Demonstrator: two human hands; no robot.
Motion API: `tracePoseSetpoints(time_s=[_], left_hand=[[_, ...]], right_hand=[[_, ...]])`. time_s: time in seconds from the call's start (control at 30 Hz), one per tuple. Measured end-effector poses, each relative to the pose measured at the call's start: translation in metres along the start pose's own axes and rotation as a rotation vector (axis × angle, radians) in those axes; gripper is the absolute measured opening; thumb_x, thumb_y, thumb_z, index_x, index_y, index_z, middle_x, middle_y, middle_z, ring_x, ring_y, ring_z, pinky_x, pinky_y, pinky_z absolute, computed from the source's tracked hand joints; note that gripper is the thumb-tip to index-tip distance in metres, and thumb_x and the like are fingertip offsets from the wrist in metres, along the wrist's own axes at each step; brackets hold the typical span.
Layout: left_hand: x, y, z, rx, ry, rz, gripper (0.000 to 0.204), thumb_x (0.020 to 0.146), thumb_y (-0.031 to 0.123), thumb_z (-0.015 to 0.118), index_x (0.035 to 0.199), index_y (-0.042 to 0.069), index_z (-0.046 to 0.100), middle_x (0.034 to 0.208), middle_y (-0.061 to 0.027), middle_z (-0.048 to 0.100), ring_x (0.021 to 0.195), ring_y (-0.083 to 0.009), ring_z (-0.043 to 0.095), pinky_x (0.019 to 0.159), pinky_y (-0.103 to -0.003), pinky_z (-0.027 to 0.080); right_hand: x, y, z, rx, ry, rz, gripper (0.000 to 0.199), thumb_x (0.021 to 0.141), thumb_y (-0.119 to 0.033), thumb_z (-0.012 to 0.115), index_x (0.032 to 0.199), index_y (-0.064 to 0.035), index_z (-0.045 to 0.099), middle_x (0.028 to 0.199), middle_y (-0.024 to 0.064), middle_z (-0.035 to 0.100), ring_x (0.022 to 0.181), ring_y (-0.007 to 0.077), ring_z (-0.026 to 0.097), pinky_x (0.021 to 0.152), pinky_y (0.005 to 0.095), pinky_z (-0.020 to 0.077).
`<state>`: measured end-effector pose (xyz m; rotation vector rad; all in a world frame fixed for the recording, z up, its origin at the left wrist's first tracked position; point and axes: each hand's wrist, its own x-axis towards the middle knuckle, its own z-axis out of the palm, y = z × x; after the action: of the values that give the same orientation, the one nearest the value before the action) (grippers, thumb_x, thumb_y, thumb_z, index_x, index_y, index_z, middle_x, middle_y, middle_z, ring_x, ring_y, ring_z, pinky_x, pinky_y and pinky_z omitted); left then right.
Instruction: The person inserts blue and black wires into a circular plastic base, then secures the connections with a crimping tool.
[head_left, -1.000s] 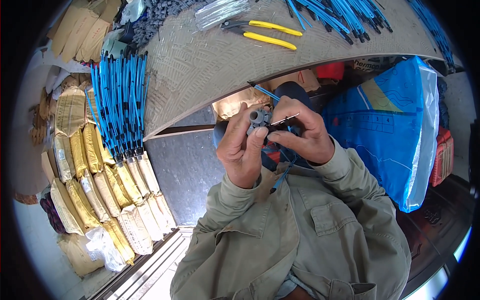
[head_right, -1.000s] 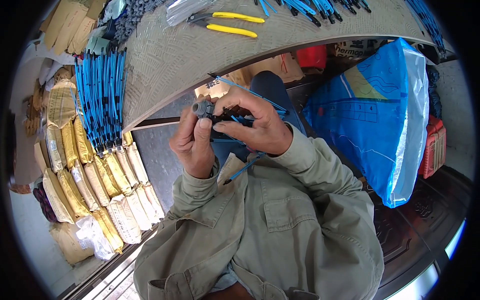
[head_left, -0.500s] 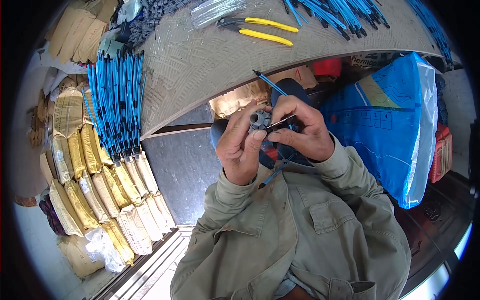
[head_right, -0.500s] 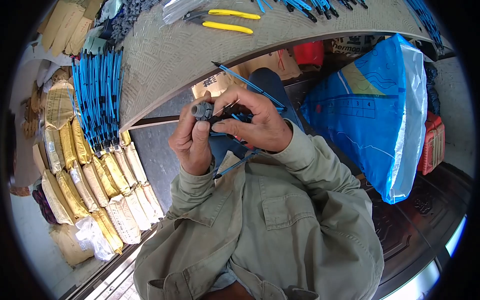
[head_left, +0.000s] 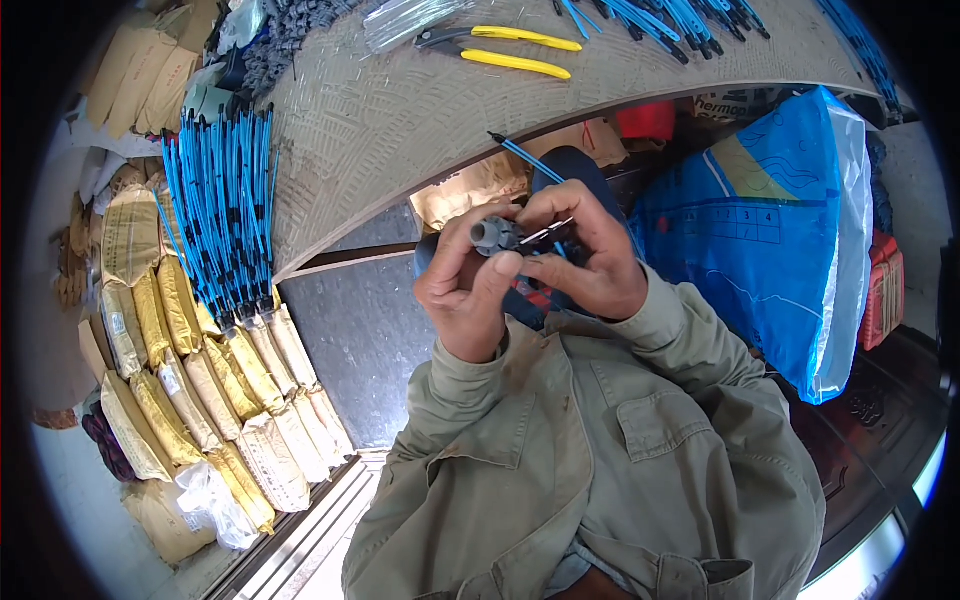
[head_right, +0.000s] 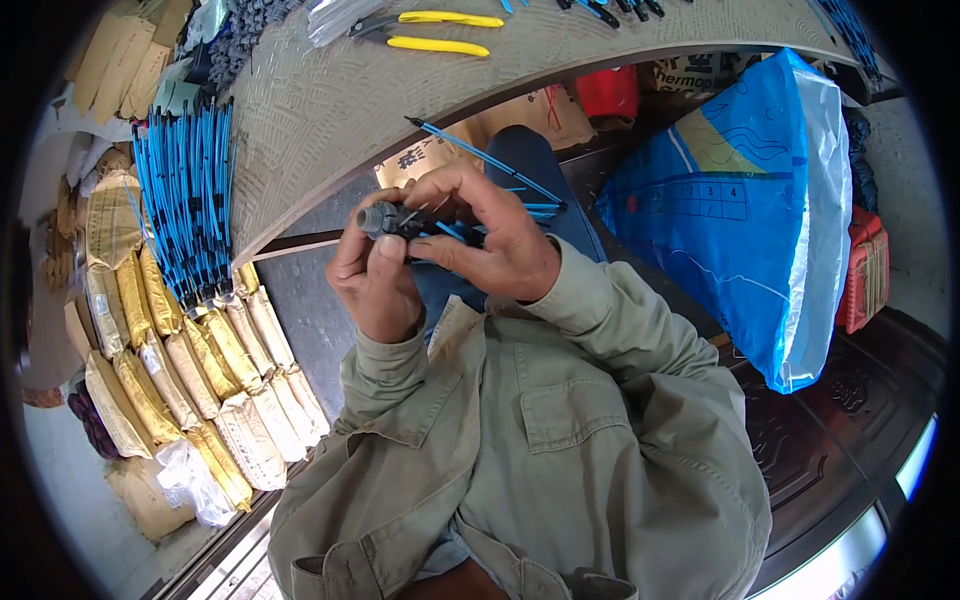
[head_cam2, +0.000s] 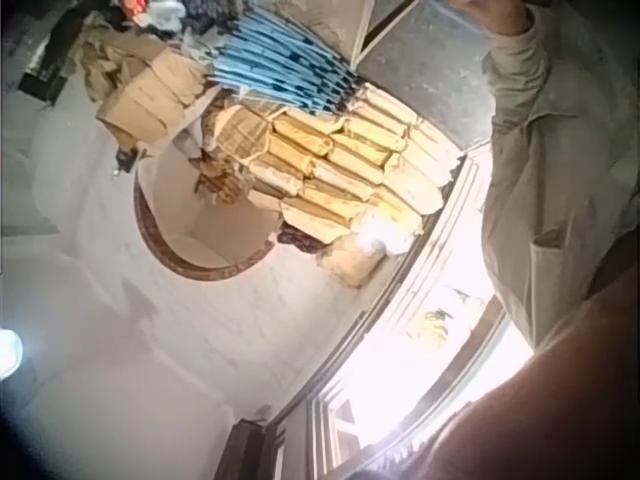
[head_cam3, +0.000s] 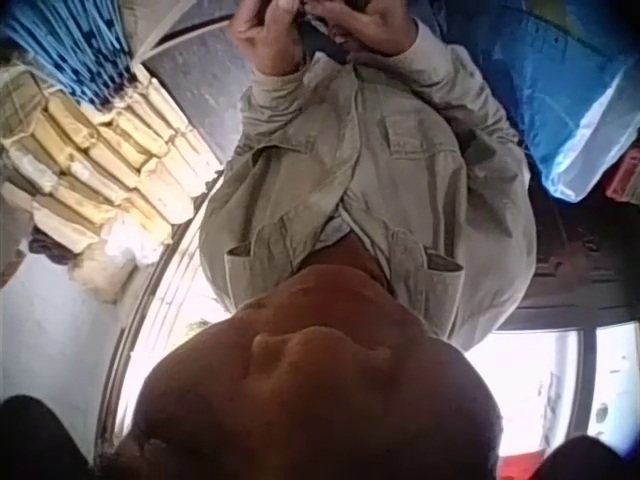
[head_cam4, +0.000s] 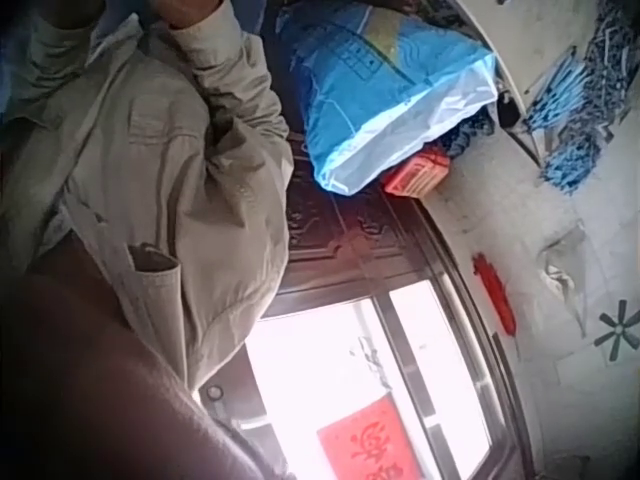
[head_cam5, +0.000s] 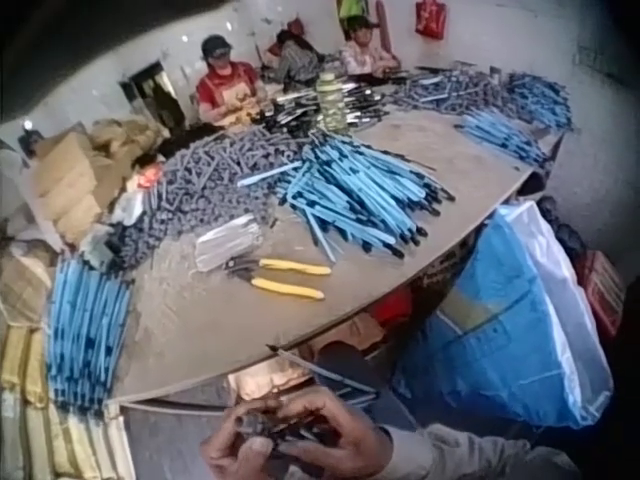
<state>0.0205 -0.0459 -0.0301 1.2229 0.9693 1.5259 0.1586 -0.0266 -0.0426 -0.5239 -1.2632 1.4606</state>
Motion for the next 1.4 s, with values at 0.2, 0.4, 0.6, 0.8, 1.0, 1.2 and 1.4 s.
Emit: tracePoseSetpoints(time_s=[0.2, 0.4, 0.6, 0.8, 1.0, 1.2, 1.4], left_hand=[[0.002, -0.004, -0.01, -0.07, 0.041, -0.071, 0.034, 0.078, 0.011, 0.067, 0.105, -0.008, 0.059, 0.103, -0.0134, 0.06, 0.095, -0.018, 0.056, 0.085, -0.03, 0.043], [0.004, -0.006, -0.012, -0.119, 0.04, -0.076, 0.035, 0.077, 0.013, 0.069, 0.104, -0.007, 0.061, 0.103, -0.0141, 0.061, 0.094, -0.0187, 0.057, 0.085, -0.031, 0.043], [0.004, -0.002, -0.019, -0.175, 0.055, -0.143, 0.036, 0.076, 0.014, 0.07, 0.104, -0.008, 0.061, 0.103, -0.0149, 0.062, 0.094, -0.0196, 0.058, 0.086, -0.032, 0.044], [0.004, 0.0, -0.019, -0.206, 0.033, -0.098, 0.034, 0.08, 0.015, 0.066, 0.104, -0.009, 0.059, 0.102, -0.0148, 0.062, 0.094, -0.0192, 0.057, 0.087, -0.031, 0.043], [0.004, -0.004, -0.004, -0.226, 0.176, 0.009, 0.033, 0.084, 0.015, 0.063, 0.104, -0.01, 0.058, 0.099, -0.0126, 0.062, 0.091, -0.0162, 0.056, 0.084, -0.029, 0.043], [0.002, -0.008, -0.002, -0.166, 0.202, -0.001, 0.029, 0.085, 0.013, 0.061, 0.104, -0.009, 0.059, 0.097, -0.0094, 0.061, 0.087, -0.0131, 0.055, 0.082, -0.026, 0.042], [-0.005, -0.014, -0.013, -0.024, 0.162, 0.019, 0.029, 0.09, 0.01, 0.053, 0.11, -0.011, 0.054, 0.105, -0.0143, 0.061, 0.095, -0.0168, 0.058, 0.086, -0.028, 0.044]], right_hand=[[-0.02, 0.02, 0.001, -0.467, 0.153, -0.243, 0.026, 0.078, -0.003, 0.066, 0.1, 0.0001, 0.053, 0.087, 0.0092, 0.056, 0.076, 0.0167, 0.054, 0.067, 0.0279, 0.0428], [-0.019, 0.022, 0.003, -0.57, 0.18, -0.287, 0.023, 0.078, -0.004, 0.065, 0.098, 0.0014, 0.055, 0.076, 0.0116, 0.056, 0.067, 0.0189, 0.055, 0.061, 0.0281, 0.0418], [-0.007, 0.019, -0.012, -0.397, -0.013, -0.101, 0.017, 0.085, -0.01, 0.06, 0.097, 0.0015, 0.057, 0.073, 0.0083, 0.053, 0.062, 0.0134, 0.049, 0.059, 0.0244, 0.0393], [0.015, 0.002, -0.026, -0.22, -0.251, 0.156, 0.015, 0.088, -0.013, 0.059, 0.094, 0.0009, 0.057, 0.073, 0.0034, 0.051, 0.064, 0.0082, 0.044, 0.058, 0.0233, 0.0378], [0.022, -0.002, -0.021, -0.406, -0.25, 0.055, 0.014, 0.088, -0.012, 0.059, 0.095, 0.0001, 0.055, 0.074, 0.0013, 0.05, 0.066, 0.0065, 0.042, 0.058, 0.0229, 0.0371], [0.004, 0.013, -0.014, -0.419, -0.099, 0.05, 0.013, 0.087, -0.009, 0.058, 0.095, -0.0002, 0.053, 0.075, 0.0019, 0.049, 0.067, 0.0068, 0.041, 0.059, 0.0229, 0.0373], [0.009, 0.012, -0.018, -0.328, -0.186, 0.091, 0.013, 0.087, -0.007, 0.058, 0.096, -0.0001, 0.053, 0.079, 0.0021, 0.049, 0.071, 0.0064, 0.043, 0.062, 0.0219, 0.0376]])
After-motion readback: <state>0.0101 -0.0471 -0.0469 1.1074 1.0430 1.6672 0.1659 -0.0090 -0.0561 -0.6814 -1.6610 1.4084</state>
